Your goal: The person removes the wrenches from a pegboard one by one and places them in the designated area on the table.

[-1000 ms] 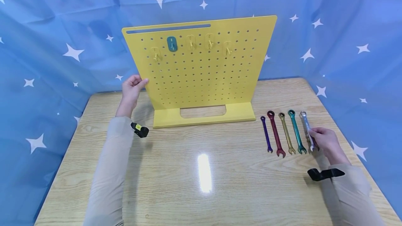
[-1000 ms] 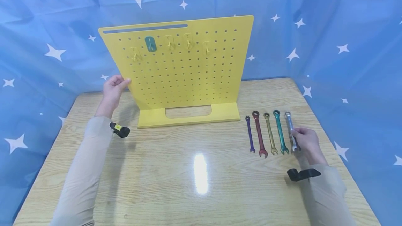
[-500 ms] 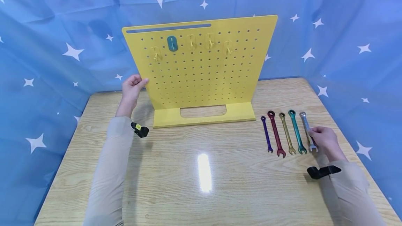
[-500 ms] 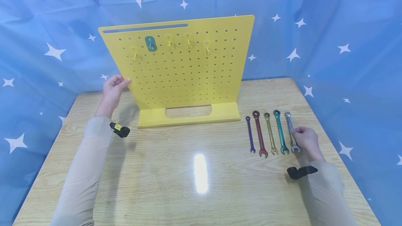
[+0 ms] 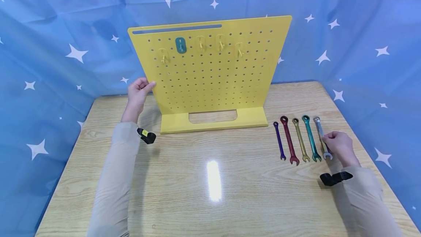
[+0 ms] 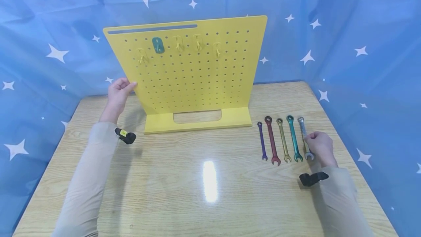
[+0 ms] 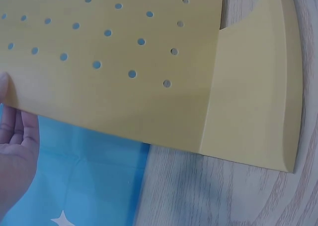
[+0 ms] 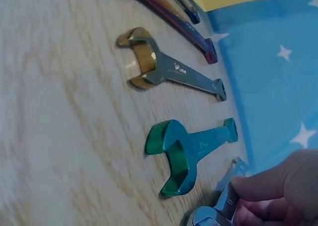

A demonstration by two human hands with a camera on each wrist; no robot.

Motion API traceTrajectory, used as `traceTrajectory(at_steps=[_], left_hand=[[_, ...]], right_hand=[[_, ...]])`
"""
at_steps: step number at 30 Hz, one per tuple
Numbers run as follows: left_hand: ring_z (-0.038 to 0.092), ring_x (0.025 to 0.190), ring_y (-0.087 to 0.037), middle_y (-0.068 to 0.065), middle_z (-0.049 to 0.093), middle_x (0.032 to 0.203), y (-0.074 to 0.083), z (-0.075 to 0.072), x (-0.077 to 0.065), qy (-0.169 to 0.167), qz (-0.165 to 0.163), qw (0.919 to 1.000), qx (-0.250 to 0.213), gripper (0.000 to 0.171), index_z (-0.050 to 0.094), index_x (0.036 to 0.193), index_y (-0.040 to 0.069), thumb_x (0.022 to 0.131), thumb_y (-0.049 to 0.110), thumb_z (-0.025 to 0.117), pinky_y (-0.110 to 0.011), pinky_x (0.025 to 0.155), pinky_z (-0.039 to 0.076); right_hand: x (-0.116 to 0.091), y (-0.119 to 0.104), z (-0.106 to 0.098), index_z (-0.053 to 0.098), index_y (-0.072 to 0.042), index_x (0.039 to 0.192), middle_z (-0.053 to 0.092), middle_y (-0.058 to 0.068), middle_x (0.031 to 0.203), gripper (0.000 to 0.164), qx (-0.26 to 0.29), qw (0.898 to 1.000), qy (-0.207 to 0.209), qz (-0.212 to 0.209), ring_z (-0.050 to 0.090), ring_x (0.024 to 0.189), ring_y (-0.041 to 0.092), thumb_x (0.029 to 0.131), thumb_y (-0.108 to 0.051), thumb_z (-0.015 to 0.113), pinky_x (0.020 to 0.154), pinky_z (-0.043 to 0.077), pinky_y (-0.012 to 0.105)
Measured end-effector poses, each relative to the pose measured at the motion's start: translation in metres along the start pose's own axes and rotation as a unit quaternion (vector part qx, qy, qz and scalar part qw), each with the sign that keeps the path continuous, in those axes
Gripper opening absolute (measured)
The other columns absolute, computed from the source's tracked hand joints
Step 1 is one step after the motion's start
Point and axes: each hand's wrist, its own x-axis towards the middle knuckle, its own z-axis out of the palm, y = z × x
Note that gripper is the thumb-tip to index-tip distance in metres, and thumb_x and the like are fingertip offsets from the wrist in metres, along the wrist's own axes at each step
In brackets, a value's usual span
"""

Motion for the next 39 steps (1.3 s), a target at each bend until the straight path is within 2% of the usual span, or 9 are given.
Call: traceTrajectory(at_steps=[5,8,15,21,27,32,37,39], left_hand=[[0.052,0.066,-0.007,0.007,0.057,0.066,0.000,0.000,0.000,0.005,-0.001,1.0000,0.008,0.022,0.059,0.071,0.015,0.083,-0.001,0.069,-0.017,0.064,0.044],[0.052,0.066,-0.007,0.007,0.057,0.066,0.000,-0.001,0.000,0.006,-0.001,0.9999,0.016,0.022,0.058,0.071,0.016,0.083,0.000,0.069,-0.017,0.065,0.045],[0.052,0.067,-0.007,0.006,0.057,0.066,0.000,-0.001,0.000,0.005,-0.006,1.0000,0.001,0.022,0.059,0.071,0.015,0.083,-0.001,0.069,-0.018,0.066,0.045],[0.051,0.067,-0.007,0.006,0.056,0.066,0.000,-0.003,0.001,0.006,-0.009,0.9999,0.010,0.021,0.059,0.071,0.015,0.082,0.001,0.070,-0.020,0.068,0.045],[0.050,0.067,-0.007,0.006,0.055,0.066,0.001,-0.004,0.001,0.012,-0.013,0.9998,0.010,0.022,0.059,0.071,0.015,0.082,0.000,0.070,-0.023,0.071,0.045],[0.053,0.072,-0.007,0.006,0.058,0.072,0.002,-0.002,-0.002,0.026,-0.010,0.9994,0.019,0.019,0.060,0.075,0.015,0.082,0.001,0.070,-0.019,0.071,0.045],[0.055,0.082,-0.008,0.005,0.061,0.084,0.005,-0.003,-0.011,0.074,0.004,0.9969,0.027,0.013,0.063,0.087,0.012,0.082,0.004,0.071,-0.018,0.079,0.044],[0.055,0.082,-0.008,0.005,0.061,0.085,0.005,-0.004,-0.016,0.093,0.014,0.9951,0.031,0.011,0.063,0.088,0.011,0.083,0.004,0.071,-0.019,0.079,0.044]], right_hand=[[0.000,0.000,0.002,0.059,0.010,0.091,0.054,0.002,0.062,0.029,-0.009,0.999,0.029,-0.021,0.048,0.056,0.016,0.090,-0.018,0.057,0.048,0.039,0.030],[-0.002,-0.001,0.003,0.061,0.011,0.092,0.056,0.002,0.059,0.029,-0.006,0.999,0.040,-0.021,0.049,0.053,0.015,0.090,-0.018,0.059,0.046,0.039,0.030],[-0.005,-0.004,0.005,0.062,0.013,0.092,0.058,0.003,0.056,0.028,-0.001,0.998,0.052,-0.021,0.052,0.047,0.015,0.089,-0.015,0.061,0.042,0.039,0.031],[-0.008,-0.006,0.006,0.066,0.012,0.084,0.059,0.006,0.051,0.026,-0.035,0.994,0.083,-0.058,0.052,0.046,0.016,0.087,-0.014,0.063,0.048,0.035,0.029],[-0.006,-0.008,0.005,0.067,0.010,0.081,0.060,0.006,0.053,0.027,-0.044,0.993,0.088,-0.063,0.050,0.051,0.016,0.087,-0.016,0.063,0.052,0.035,0.030],[-0.005,-0.007,0.006,0.066,0.010,0.090,0.063,0.010,0.064,0.029,-0.034,0.993,0.091,-0.060,0.051,0.056,0.018,0.089,-0.018,0.061,0.051,0.036,0.030],[-0.005,-0.015,0.006,0.061,0.010,0.104,0.063,0.023,0.088,0.035,-0.022,0.990,0.125,-0.066,0.053,0.068,0.022,0.091,-0.022,0.056,0.056,0.038,0.029],[-0.006,-0.023,0.006,0.060,0.010,0.107,0.062,0.026,0.094,0.036,-0.010,0.987,0.137,-0.080,0.052,0.068,0.016,0.092,-0.022,0.056,0.056,0.039,0.025]])
